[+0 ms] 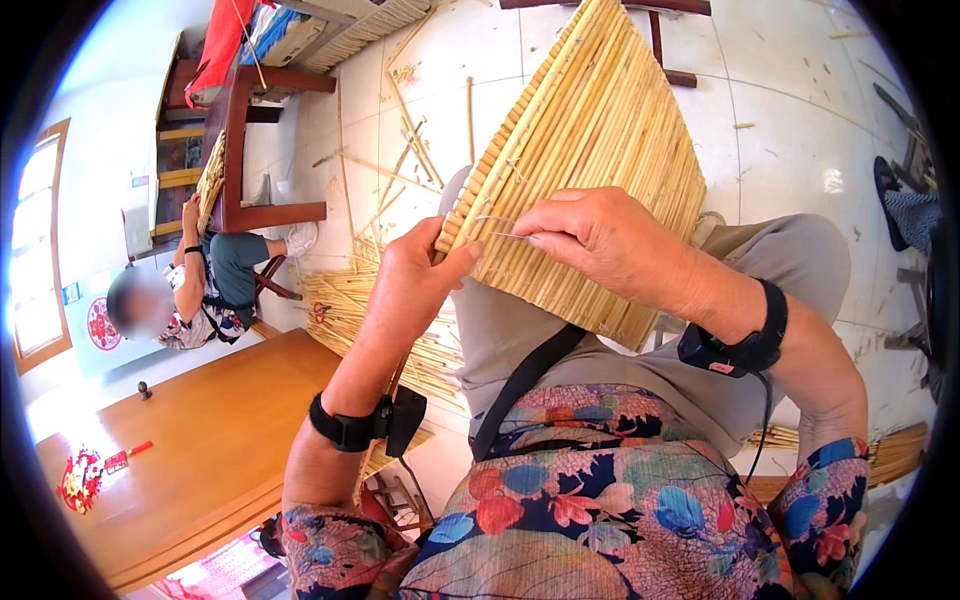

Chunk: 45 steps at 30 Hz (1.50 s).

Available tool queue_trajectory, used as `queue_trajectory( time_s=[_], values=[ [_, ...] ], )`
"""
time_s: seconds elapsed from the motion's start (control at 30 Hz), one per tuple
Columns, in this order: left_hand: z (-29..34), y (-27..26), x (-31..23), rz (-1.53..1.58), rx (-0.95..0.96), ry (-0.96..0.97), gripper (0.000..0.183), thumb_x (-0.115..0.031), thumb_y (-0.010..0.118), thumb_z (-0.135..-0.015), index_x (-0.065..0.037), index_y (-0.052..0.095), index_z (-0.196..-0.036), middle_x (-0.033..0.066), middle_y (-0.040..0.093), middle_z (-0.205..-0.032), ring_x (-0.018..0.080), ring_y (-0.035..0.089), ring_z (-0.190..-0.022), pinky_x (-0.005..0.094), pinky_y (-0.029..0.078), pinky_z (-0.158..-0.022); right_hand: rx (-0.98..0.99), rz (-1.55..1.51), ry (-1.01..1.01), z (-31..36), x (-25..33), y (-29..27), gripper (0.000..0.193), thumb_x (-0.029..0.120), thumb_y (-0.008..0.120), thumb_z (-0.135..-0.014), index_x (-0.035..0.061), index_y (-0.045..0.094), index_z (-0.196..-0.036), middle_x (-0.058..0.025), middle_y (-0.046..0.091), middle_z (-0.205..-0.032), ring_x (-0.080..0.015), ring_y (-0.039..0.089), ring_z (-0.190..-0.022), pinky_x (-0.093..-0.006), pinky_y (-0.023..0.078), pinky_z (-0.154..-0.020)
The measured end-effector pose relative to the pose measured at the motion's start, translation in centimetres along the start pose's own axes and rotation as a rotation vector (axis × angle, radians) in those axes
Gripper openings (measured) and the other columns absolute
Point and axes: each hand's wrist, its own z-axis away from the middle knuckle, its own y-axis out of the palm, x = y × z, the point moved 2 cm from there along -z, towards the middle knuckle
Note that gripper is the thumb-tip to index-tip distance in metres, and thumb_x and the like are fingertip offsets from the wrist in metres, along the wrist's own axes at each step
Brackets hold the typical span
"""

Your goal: The person weaves thin bamboo strips into a rectangular basket frame using a needle-like tool and thread. They repeatedly pass the tool through the strips to secure them, then attach a bamboo handle to the top edge.

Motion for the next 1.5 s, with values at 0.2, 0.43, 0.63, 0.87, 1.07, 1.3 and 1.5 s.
queue_trajectory(
  time_s=[0.2,0.43,0.63,0.87,1.07,1.3,1.5],
  values=[
    [0.0,0.2,0.5,0.191,0.030,0.016,0.026,-0.013,0.066,-0.089,0.004,0.062,-0.108,0.0048,0.067,-0.090,0.0081,0.060,-0.073,0.0235,0.053,-0.064,-0.038,0.174,-0.041,-0.4,-0.3,0.7,0.020,0.016,0.058,-0.088,0.0080,0.069,-0.103,-0.0106,0.065,-0.080,-0.0271,0.065,-0.075,-0.0372,0.054,-0.067],
    [0.1,-0.4,0.4,0.129,0.094,-0.044,0.024,-0.014,0.066,-0.089,0.004,0.063,-0.104,0.0039,0.064,-0.080,0.0078,0.059,-0.066,0.0229,0.050,-0.060,0.022,0.257,-0.022,-0.8,-0.4,1.0,0.024,0.018,0.055,-0.090,0.0087,0.067,-0.108,-0.0092,0.062,-0.079,-0.0259,0.064,-0.073,-0.0357,0.054,-0.064],
    [0.4,-0.4,-0.5,0.042,0.073,-0.083,0.021,-0.019,0.063,-0.091,0.001,0.064,-0.098,-0.0035,0.051,-0.060,0.0035,0.045,-0.051,0.0207,0.036,-0.047,0.019,0.226,-0.057,-0.9,-0.9,0.8,0.023,0.019,0.054,-0.090,0.0123,0.068,-0.108,-0.0085,0.061,-0.079,-0.0257,0.063,-0.073,-0.0361,0.053,-0.063],
    [0.5,-0.4,-0.2,0.065,0.046,-0.039,0.020,-0.021,0.063,-0.091,-0.002,0.065,-0.096,-0.0057,0.047,-0.058,0.0022,0.040,-0.050,0.0201,0.032,-0.045,0.075,0.295,-0.054,-1.4,-0.3,0.2,0.023,0.018,0.055,-0.090,0.0128,0.068,-0.108,-0.0087,0.060,-0.078,-0.0261,0.064,-0.072,-0.0365,0.053,-0.063],
    [0.5,-0.4,-0.4,0.050,0.050,-0.040,0.020,-0.021,0.063,-0.091,-0.001,0.064,-0.095,-0.0056,0.047,-0.058,0.0023,0.040,-0.050,0.0200,0.032,-0.045,0.096,0.344,-0.068,-1.9,-0.1,0.1,0.022,0.018,0.055,-0.090,0.0118,0.070,-0.104,-0.0089,0.061,-0.076,-0.0257,0.064,-0.072,-0.0369,0.053,-0.062],
    [0.3,-0.4,-0.1,0.035,0.051,-0.042,0.019,-0.021,0.064,-0.091,-0.002,0.064,-0.093,-0.0050,0.047,-0.058,0.0028,0.040,-0.050,0.0203,0.032,-0.045,0.104,0.306,-0.072,-2.1,-0.4,0.0,0.023,0.016,0.053,-0.091,0.0119,0.071,-0.105,-0.0091,0.062,-0.077,-0.0259,0.065,-0.073,-0.0372,0.054,-0.064],
    [0.4,-0.5,0.0,0.052,0.057,-0.056,0.018,-0.020,0.064,-0.091,-0.002,0.063,-0.089,-0.0046,0.047,-0.057,0.0029,0.040,-0.049,0.0205,0.032,-0.044,0.131,0.318,-0.066,-2.1,-0.1,-0.3,0.023,0.017,0.053,-0.091,0.0121,0.070,-0.105,-0.0093,0.062,-0.077,-0.0266,0.065,-0.073,-0.0374,0.054,-0.064]
  ],
)
